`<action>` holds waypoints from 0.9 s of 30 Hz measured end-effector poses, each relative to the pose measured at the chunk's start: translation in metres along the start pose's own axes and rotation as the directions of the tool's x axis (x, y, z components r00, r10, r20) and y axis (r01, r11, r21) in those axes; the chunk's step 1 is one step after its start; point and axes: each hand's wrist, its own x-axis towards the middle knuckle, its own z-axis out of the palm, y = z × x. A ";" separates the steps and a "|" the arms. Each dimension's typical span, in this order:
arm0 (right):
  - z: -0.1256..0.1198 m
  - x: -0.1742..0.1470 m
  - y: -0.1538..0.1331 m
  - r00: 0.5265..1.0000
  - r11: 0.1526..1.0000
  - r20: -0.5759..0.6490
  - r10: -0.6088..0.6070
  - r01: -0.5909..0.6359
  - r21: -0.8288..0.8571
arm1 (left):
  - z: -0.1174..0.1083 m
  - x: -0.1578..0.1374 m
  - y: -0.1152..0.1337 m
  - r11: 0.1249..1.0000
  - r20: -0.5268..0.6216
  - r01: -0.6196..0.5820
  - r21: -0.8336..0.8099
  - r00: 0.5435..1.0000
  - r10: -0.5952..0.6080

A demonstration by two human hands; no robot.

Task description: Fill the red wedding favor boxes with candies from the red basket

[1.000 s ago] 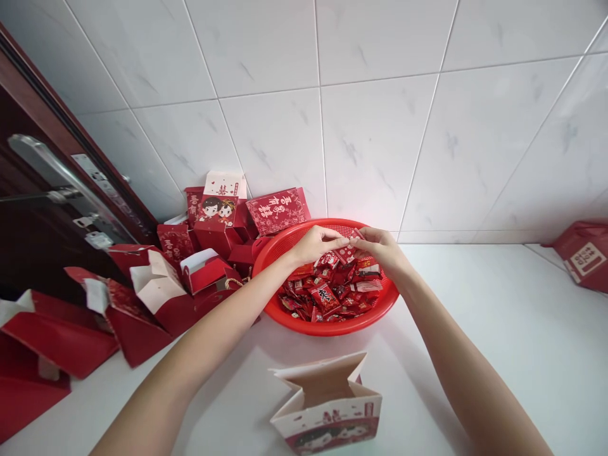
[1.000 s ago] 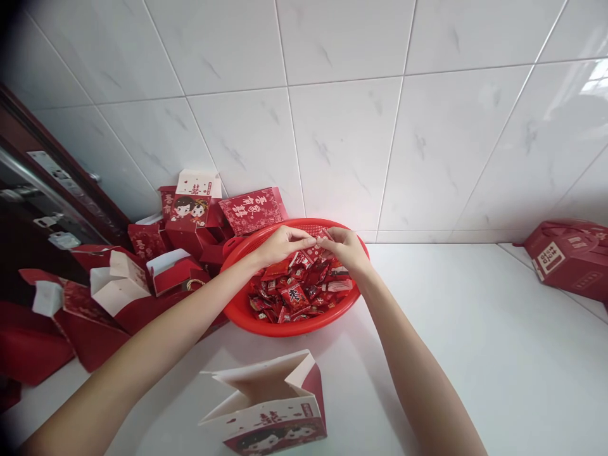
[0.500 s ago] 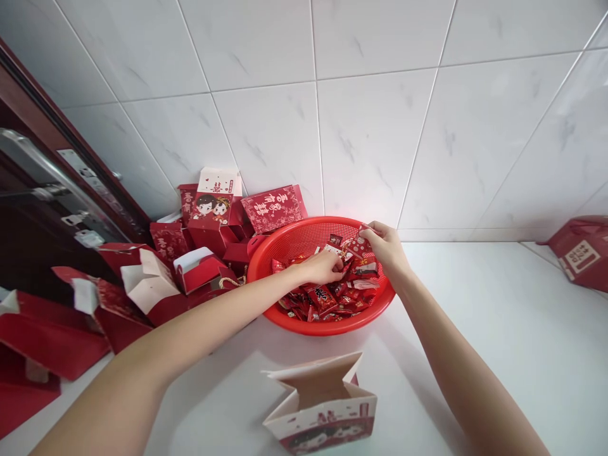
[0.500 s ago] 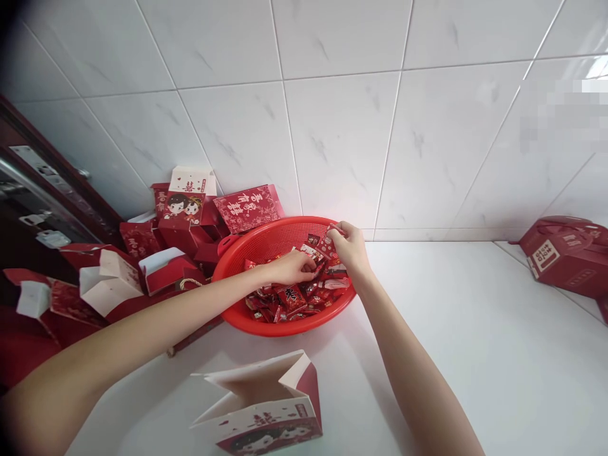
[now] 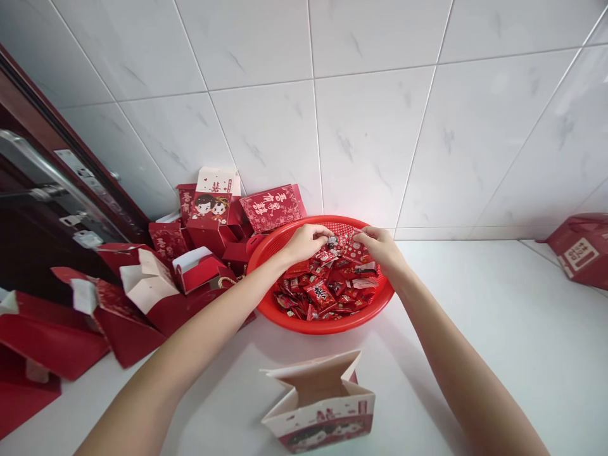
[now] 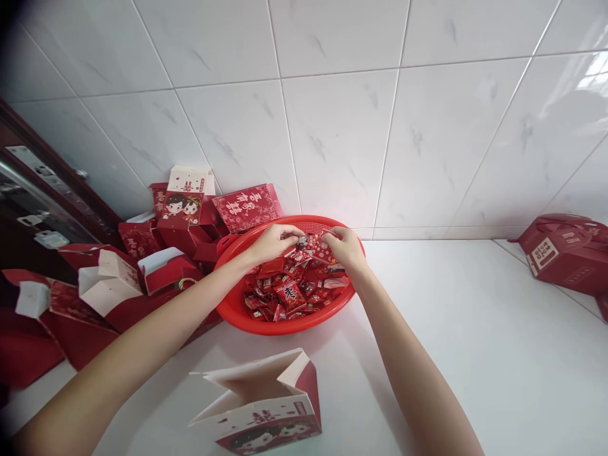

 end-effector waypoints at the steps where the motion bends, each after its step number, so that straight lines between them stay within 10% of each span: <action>1: 0.000 -0.001 -0.001 0.999 1.000 0.038 -0.001 0.000 0.022 | 0.000 0.000 0.000 0.999 -0.009 -0.012 -0.041 1.000 0.012; 8: 0.000 -0.010 -0.006 0.999 0.998 0.031 -0.040 0.041 -0.037 | -0.001 -0.011 0.012 0.985 0.253 0.013 0.171 0.966 -0.056; 14: 0.002 -0.004 0.000 0.991 0.965 0.124 -0.052 0.081 -0.248 | -0.001 -0.024 0.026 0.713 0.340 -0.048 0.699 0.900 -0.274; 27: 0.003 -0.004 0.000 0.984 0.958 0.174 -0.022 0.070 -0.278 | -0.005 -0.018 0.015 0.827 0.317 -0.021 0.562 0.929 -0.191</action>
